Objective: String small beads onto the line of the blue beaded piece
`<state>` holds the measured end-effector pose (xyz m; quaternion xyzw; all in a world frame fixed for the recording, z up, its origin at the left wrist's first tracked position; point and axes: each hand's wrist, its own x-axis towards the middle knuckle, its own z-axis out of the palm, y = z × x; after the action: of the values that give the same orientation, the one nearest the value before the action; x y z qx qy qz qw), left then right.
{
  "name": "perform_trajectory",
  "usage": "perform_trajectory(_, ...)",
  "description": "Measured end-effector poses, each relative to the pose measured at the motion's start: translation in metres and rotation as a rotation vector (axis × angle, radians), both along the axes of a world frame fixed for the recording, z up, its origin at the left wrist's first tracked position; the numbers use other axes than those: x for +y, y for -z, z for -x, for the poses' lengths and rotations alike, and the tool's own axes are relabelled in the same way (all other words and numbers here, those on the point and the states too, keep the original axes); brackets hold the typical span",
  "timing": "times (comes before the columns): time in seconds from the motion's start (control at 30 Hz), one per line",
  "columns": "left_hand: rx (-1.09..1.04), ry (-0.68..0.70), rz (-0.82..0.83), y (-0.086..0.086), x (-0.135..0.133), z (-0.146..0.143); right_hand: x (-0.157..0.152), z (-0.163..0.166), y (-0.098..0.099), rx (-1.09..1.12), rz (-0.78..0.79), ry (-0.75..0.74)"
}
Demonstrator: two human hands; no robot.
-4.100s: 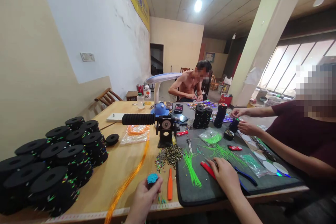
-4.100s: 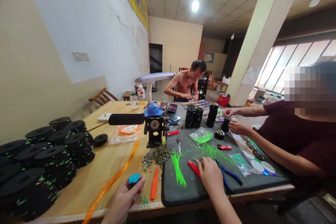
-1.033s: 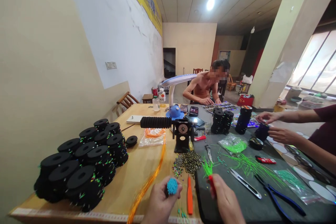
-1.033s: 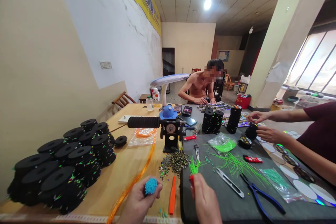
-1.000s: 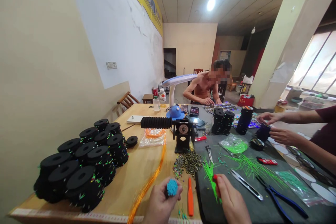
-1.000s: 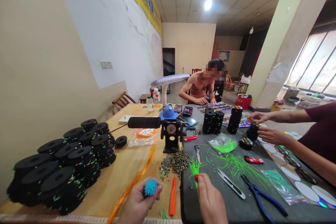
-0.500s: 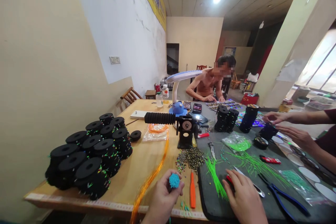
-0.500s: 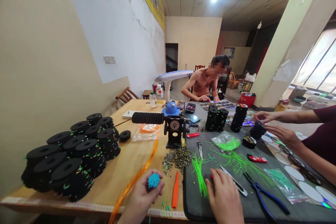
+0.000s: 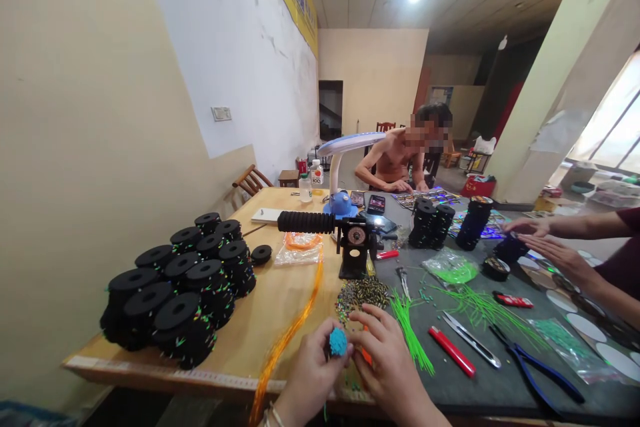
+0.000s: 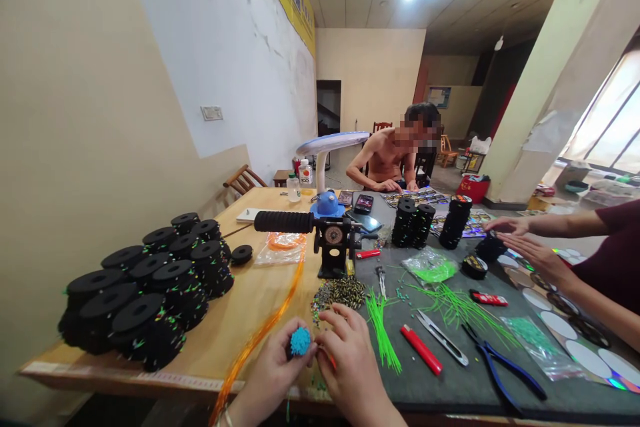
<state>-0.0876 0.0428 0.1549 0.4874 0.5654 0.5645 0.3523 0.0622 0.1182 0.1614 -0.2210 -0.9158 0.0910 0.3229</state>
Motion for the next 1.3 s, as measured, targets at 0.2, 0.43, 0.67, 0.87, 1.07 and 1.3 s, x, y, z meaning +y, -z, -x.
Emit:
perform_trajectory(0.2, 0.014, 0.045, 0.038, -0.003, -0.002, 0.002, 0.003, -0.005, 0.001, -0.006, 0.051, 0.053)
perform_trajectory(0.43, 0.076, 0.001, 0.055, -0.005, -0.006, 0.004, 0.003, -0.007, 0.002, 0.004, 0.108, 0.063)
perform_trajectory(0.67, 0.099, -0.033, -0.019, -0.007, -0.005, 0.002, -0.001, -0.011, -0.003, 0.029, 0.162, 0.034)
perform_trajectory(0.87, -0.065, -0.057, -0.025, 0.003, -0.003, 0.004, -0.003, -0.006, 0.002, 0.06, 0.256, -0.01)
perform_trajectory(1.07, -0.179, -0.076, 0.005, 0.007, -0.003, 0.005, -0.003, -0.001, 0.006, 0.112, 0.315, -0.002)
perform_trajectory(1.3, -0.117, -0.093, 0.015, 0.009, -0.006, 0.012, -0.004, -0.001, 0.005, 0.064, 0.286, 0.02)
